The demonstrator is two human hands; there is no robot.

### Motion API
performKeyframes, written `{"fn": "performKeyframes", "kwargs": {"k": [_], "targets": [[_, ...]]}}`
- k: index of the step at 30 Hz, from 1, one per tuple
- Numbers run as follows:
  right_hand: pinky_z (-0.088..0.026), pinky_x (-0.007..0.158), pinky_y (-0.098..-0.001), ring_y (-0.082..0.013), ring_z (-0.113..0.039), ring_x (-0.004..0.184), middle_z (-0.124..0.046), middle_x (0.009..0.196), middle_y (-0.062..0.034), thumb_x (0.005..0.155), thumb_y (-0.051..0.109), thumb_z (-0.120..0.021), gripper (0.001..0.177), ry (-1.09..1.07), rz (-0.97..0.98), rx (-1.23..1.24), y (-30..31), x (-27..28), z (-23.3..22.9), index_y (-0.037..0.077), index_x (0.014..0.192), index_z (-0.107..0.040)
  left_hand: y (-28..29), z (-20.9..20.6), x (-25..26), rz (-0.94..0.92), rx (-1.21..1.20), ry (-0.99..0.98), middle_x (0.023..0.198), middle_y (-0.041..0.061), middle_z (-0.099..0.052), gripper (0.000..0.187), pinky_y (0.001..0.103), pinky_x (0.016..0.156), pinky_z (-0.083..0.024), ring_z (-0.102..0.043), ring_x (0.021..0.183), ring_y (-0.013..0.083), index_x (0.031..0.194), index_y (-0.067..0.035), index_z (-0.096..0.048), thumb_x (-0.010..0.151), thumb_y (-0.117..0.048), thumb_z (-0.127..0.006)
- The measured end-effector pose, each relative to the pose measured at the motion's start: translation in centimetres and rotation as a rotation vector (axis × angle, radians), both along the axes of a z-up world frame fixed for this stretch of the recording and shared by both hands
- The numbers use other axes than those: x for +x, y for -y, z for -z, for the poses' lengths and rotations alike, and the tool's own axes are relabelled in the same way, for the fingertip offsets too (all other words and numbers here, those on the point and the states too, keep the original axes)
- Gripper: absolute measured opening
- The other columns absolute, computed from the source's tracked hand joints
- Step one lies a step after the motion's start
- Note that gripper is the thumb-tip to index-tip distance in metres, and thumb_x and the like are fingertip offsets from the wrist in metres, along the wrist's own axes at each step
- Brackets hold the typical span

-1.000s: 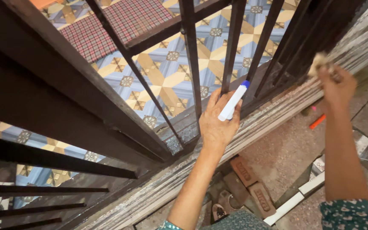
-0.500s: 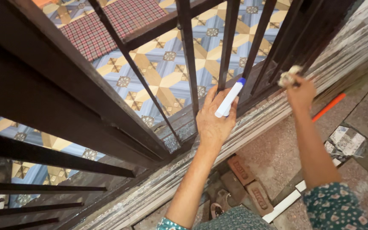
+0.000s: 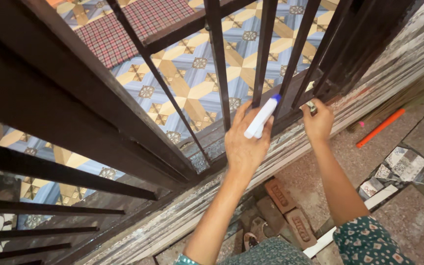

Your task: The person is cleaning a metal gate by spraying it with a cleaning solution and wiping the bars with a cloth.

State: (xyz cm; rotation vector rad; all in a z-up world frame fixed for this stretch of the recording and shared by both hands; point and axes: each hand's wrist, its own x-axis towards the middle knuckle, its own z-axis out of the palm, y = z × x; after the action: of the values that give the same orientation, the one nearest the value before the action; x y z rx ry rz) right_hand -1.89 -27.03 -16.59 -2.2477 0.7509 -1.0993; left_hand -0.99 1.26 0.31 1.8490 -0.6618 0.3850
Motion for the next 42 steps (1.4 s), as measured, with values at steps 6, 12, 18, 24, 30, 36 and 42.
{"fn": "performKeyframes", "kwargs": {"k": [6, 12, 18, 24, 30, 36, 42], "targets": [[-0.054, 0.08, -0.035, -0.027, -0.074, 0.092, -0.075, 0.099, -0.0157, 0.094, 0.013, -0.075, 0.021, 0.051, -0.22, 0.068, -6.0, -1.7, -1.7, 0.002, 0.112, -0.071, -5.5, 1.6, -3.4, 0.019, -0.103, -0.138, 0.135, 0.013, -0.068, 0.025, 0.036, 0.09, -0.06, -0.075, 0.108, 0.0256, 0.11, -0.01, -0.076, 0.089, -0.022, -0.076], [-0.056, 0.086, -0.0338, -0.024, -0.075, 0.101, -0.076, 0.109, -0.0125, 0.094, 0.003, -0.068, 0.021, 0.073, -0.409, 0.123, -15.7, -3.0, -2.2, 0.004, 0.116, -0.07, -9.3, 2.2, -4.3, -0.124, -0.038, -0.126, 0.123, 0.011, -0.073, 0.022, 0.037, 0.083, -0.058, -0.072, 0.101, 0.025, 0.106, -0.009, -0.077, 0.088, -0.021, -0.076], [-0.058, 0.083, -0.0346, -0.0295, -0.075, 0.105, -0.076, 0.107, -0.0131, 0.096, 0.006, -0.067, 0.019, -0.12, -0.54, 0.22, -22.7, -3.3, -3.1, 0.006, 0.114, -0.07, -9.7, 0.6, -3.4, -0.168, -0.046, -0.097, 0.106, 0.009, -0.075, 0.021, 0.037, 0.079, -0.058, -0.068, 0.108, 0.0249, 0.106, -0.012, -0.078, 0.088, -0.023, -0.076], [-0.058, 0.08, -0.0428, -0.0418, -0.069, 0.105, -0.067, 0.127, -0.0176, 0.084, 0.002, -0.063, 0.046, 0.002, -0.735, 0.028, -26.3, -3.6, -2.1, 0.004, 0.13, -0.063, -10.5, -1.0, -3.5, -0.294, -0.028, -0.059, 0.113, 0.012, -0.071, 0.026, 0.039, 0.083, -0.058, -0.067, 0.111, 0.0287, 0.11, -0.012, -0.077, 0.088, -0.027, -0.077], [-0.059, 0.063, -0.0382, -0.0255, -0.076, 0.077, -0.076, 0.101, -0.0054, 0.091, 0.02, -0.071, 0.014, -0.099, -0.587, -0.024, -23.6, -2.7, -2.3, 0.015, 0.103, -0.074, -11.9, -1.6, -2.8, -0.216, 0.094, 0.012, 0.138, 0.015, -0.066, 0.025, 0.041, 0.09, -0.057, -0.071, 0.118, 0.0304, 0.108, -0.012, -0.077, 0.089, -0.027, -0.076], [-0.053, 0.062, -0.0434, -0.0317, -0.07, 0.072, -0.075, 0.093, -0.0067, 0.092, 0.027, -0.074, 0.013, -0.242, -0.374, -0.151, -16.8, -2.0, -3.4, 0.016, 0.095, -0.079, -13.0, -1.9, -1.5, -0.138, 0.104, -0.103, 0.143, 0.01, -0.064, 0.03, 0.04, 0.091, -0.058, -0.073, 0.111, 0.0297, 0.113, -0.015, -0.076, 0.086, -0.028, -0.074], [-0.055, 0.073, -0.0446, -0.0338, -0.072, 0.086, -0.075, 0.104, -0.0086, 0.097, 0.024, -0.073, 0.012, -0.123, -0.161, -0.235, -8.6, -2.0, -2.2, 0.014, 0.104, -0.076, -12.8, -2.2, -0.9, -0.148, 0.158, -0.059, 0.134, 0.008, -0.069, 0.027, 0.041, 0.089, -0.058, -0.073, 0.113, 0.0303, 0.113, -0.018, -0.077, 0.088, -0.028, -0.075]]}}
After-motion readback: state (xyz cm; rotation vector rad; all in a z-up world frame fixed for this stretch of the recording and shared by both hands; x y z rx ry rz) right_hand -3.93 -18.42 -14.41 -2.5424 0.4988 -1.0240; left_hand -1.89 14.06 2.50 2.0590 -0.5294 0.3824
